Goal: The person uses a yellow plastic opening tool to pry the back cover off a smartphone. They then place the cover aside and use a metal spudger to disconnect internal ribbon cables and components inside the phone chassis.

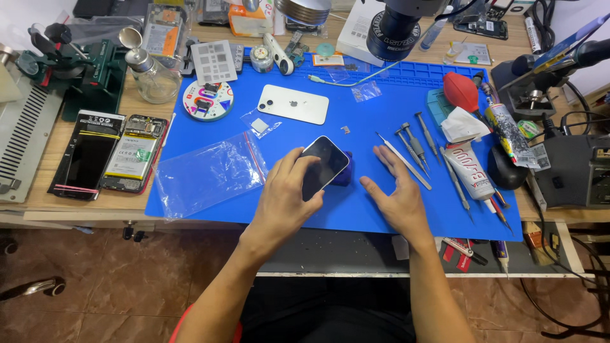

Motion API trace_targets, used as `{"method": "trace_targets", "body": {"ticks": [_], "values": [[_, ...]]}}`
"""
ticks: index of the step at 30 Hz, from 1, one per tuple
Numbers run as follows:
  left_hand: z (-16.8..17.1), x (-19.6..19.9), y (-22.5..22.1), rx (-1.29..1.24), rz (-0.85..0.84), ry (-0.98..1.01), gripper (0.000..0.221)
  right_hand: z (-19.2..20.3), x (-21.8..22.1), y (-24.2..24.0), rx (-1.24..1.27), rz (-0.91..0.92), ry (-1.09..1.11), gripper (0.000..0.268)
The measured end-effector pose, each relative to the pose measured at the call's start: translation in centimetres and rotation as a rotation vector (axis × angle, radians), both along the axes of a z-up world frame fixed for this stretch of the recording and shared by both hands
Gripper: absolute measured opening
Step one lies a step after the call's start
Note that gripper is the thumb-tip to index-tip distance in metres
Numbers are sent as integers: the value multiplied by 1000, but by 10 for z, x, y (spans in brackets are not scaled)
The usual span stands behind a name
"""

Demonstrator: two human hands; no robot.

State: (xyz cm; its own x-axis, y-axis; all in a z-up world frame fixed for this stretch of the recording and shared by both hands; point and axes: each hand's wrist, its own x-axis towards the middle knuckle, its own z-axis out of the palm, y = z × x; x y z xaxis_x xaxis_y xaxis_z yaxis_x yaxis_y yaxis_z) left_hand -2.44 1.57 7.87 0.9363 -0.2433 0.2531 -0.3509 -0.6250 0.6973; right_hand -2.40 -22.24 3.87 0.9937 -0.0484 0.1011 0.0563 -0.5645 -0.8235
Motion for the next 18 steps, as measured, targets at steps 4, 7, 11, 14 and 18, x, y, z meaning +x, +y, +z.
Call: {"method": "trace_targets", "body": {"ticks": [4, 7, 11, 14, 18], "values": [[-8, 3, 1, 16, 29, -29, 57, 2, -3, 1, 39, 7, -25, 69], [-12, 4, 1, 10, 2, -10, 59, -10, 0, -4, 118, -6, -97, 61], [-16, 5, 1, -63, -40, 18, 59, -19, 2, -8, 240, -32, -184, 51], [-14, 5, 1, -94, -49, 21, 59, -21, 1, -9, 260, -74, -190, 43], [-13, 5, 1, -115, -45, 9, 59, -21, -1, -9, 215, -117, -169, 28]]}}
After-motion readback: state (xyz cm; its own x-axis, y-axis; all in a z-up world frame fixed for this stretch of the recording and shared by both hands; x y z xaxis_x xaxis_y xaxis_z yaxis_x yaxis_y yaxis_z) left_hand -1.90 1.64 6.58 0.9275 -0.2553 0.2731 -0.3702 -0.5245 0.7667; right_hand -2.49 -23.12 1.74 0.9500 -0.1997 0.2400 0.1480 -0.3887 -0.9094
